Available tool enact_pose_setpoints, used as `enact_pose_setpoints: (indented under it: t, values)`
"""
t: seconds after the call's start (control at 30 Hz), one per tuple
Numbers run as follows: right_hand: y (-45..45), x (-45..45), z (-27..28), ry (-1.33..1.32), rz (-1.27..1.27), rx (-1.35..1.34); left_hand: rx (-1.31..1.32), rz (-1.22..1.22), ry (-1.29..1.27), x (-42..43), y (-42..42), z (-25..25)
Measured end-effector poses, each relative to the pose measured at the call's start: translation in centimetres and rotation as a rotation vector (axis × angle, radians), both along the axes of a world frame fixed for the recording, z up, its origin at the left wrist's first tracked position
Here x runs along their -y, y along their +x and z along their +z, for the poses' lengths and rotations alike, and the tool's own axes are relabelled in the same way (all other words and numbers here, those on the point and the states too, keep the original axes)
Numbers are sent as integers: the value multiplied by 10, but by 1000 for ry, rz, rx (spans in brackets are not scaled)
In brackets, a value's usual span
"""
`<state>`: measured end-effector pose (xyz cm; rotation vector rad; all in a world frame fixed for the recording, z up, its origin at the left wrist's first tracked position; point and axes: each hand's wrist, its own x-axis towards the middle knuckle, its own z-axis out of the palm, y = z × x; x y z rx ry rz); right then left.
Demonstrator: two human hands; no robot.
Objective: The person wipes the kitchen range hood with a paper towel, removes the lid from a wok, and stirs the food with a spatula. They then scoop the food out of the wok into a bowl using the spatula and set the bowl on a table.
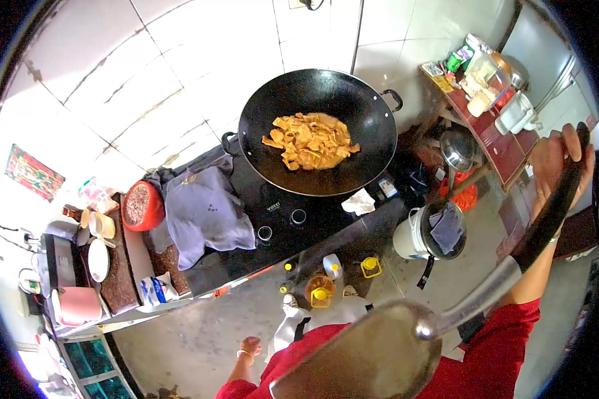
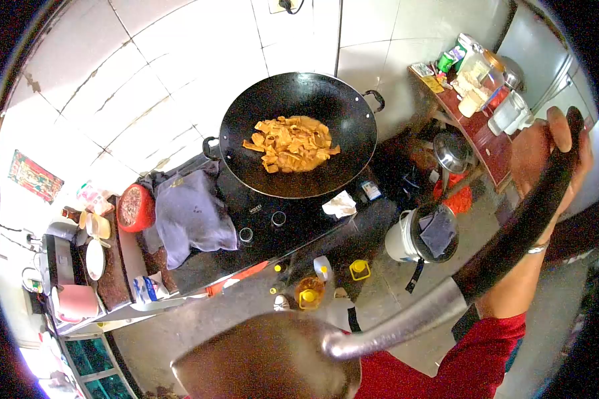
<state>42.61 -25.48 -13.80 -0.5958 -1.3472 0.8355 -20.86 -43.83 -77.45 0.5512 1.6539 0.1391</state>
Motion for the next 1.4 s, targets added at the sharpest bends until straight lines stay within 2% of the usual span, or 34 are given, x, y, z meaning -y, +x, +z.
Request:
enact_pose_setpoints:
  t: [0.1,0.17,0.23,0.27,0.3,0.37,0.57,0.87,0.97,1.03,1.13,1.3,1.37,1.4]
  values:
    - [9,-2,4,-12,108,19,97,123,-49,1,1,3]
    - [12,-3,6,-50,186,-14,72,83,-32,7,-5,-18]
    - [18,-6,10,-99,350,7,210,136,-153,10,-12,-31]
    - [21,-7,11,-100,346,4,242,58,-109,12,-13,-33]
    - [24,-8,11,-89,363,9,236,54,-112,13,-15,-36]
    - [23,-7,7,-89,380,0,63,55,-58,11,-2,-15]
    - [9,-10,-6,-64,124,-18,-11,1,-8,12,5,8]
    - [2,-9,-20,-94,41,-60,19,42,-27,12,4,8]
    - [6,-8,-22,-95,9,-69,52,46,-43,8,3,-6]
    - [6,-5,-30,-138,-124,-96,69,0,-78,20,-5,-16]
    - [9,-4,-38,-183,-100,-85,-21,-48,-43,18,13,16]
    - [16,-6,-55,-252,-178,-159,54,-76,-141,37,8,2]
    - [14,-9,-65,-287,-194,-173,-47,3,-115,50,10,1]
    - [7,-14,-72,-233,-385,-307,77,58,-121,55,7,2]
